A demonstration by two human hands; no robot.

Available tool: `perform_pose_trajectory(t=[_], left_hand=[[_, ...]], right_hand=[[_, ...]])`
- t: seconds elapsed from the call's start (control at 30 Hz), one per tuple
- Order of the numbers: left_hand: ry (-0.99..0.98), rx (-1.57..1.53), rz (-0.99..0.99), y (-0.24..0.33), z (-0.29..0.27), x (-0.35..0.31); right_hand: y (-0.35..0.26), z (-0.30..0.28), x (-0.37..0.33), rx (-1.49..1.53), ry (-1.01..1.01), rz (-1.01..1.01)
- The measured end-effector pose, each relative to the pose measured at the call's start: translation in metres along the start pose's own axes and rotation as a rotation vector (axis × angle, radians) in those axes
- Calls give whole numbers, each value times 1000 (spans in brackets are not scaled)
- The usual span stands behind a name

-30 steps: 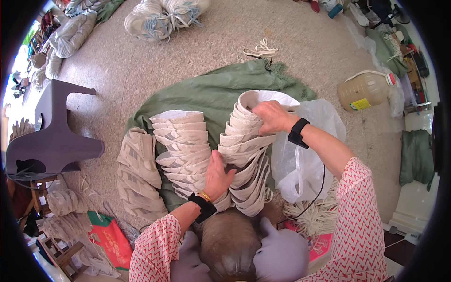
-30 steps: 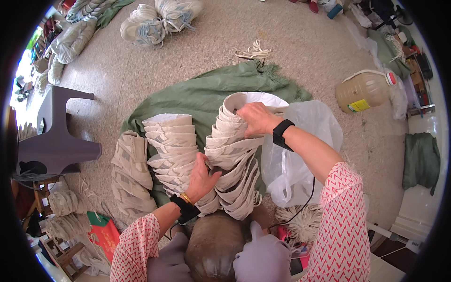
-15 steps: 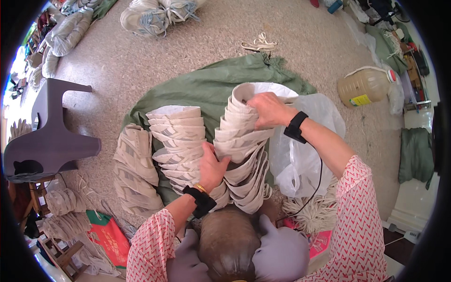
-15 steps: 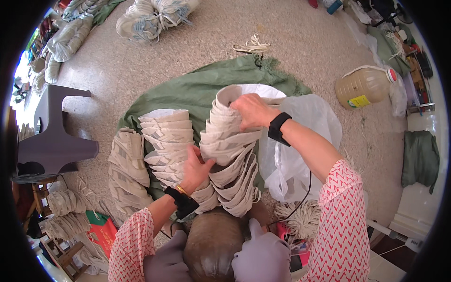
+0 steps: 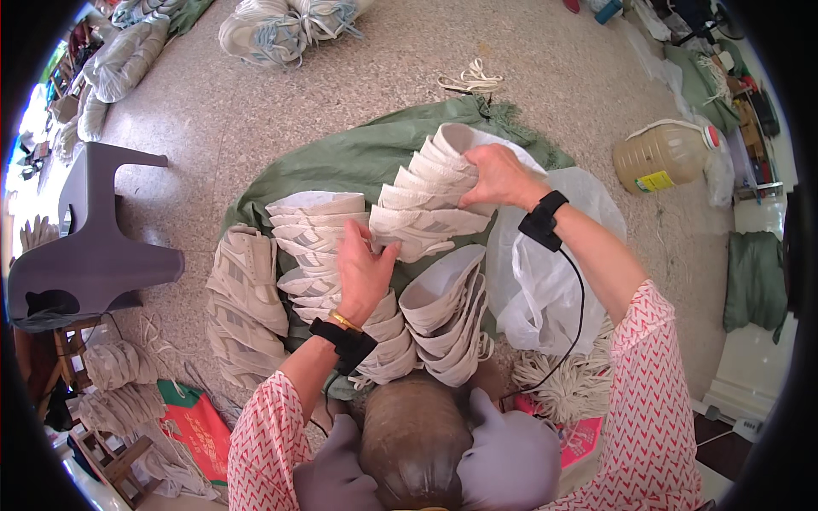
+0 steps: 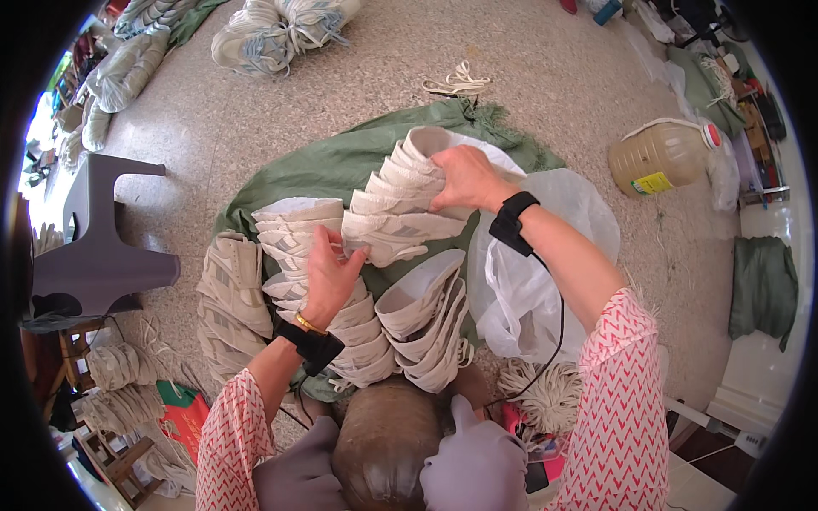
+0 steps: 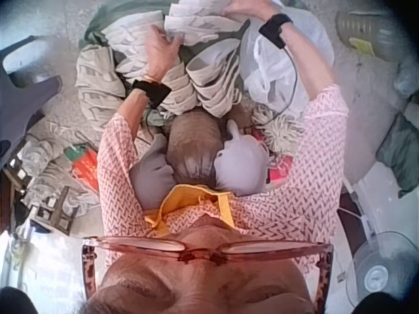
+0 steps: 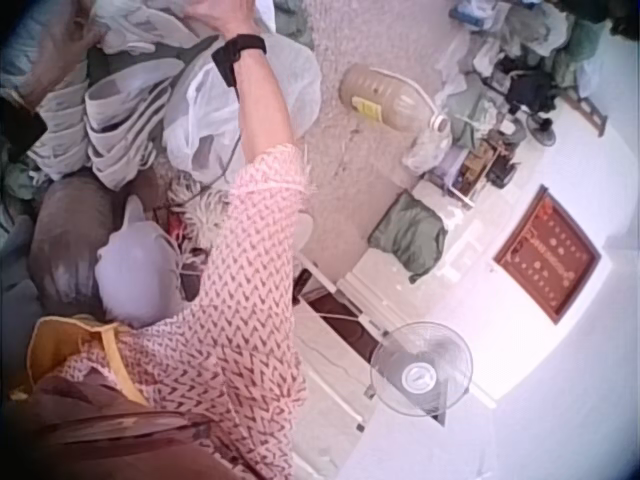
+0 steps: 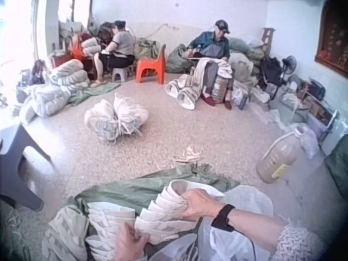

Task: Putting stacks of shoe components into a white plastic bag.

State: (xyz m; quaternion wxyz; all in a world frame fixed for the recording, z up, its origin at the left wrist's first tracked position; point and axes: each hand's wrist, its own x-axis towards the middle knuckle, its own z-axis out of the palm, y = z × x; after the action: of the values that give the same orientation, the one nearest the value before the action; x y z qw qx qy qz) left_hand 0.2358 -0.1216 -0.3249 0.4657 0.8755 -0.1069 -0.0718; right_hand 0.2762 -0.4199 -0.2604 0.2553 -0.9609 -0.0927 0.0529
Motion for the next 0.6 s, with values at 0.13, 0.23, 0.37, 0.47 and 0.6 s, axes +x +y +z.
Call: perform_pose_trajectory(t=[0.13,0.23,0.37,0.47,0.6], left_hand=[[-109,109,-34,-16,13,-13],[-103,152,89,-11,20,-17],[-109,180,90,-22,17,-20],[-143,147,62,-20,26,-17],[-94,138,29,-24,24,-19]], right_hand=[[10,41,-12,-39,-87,27],[31,58,-32,73,-192,222],[29,56,-30,222,-303,87],[33,71,-45,115,-341,200],[4,75,-30,-33,-373,243]])
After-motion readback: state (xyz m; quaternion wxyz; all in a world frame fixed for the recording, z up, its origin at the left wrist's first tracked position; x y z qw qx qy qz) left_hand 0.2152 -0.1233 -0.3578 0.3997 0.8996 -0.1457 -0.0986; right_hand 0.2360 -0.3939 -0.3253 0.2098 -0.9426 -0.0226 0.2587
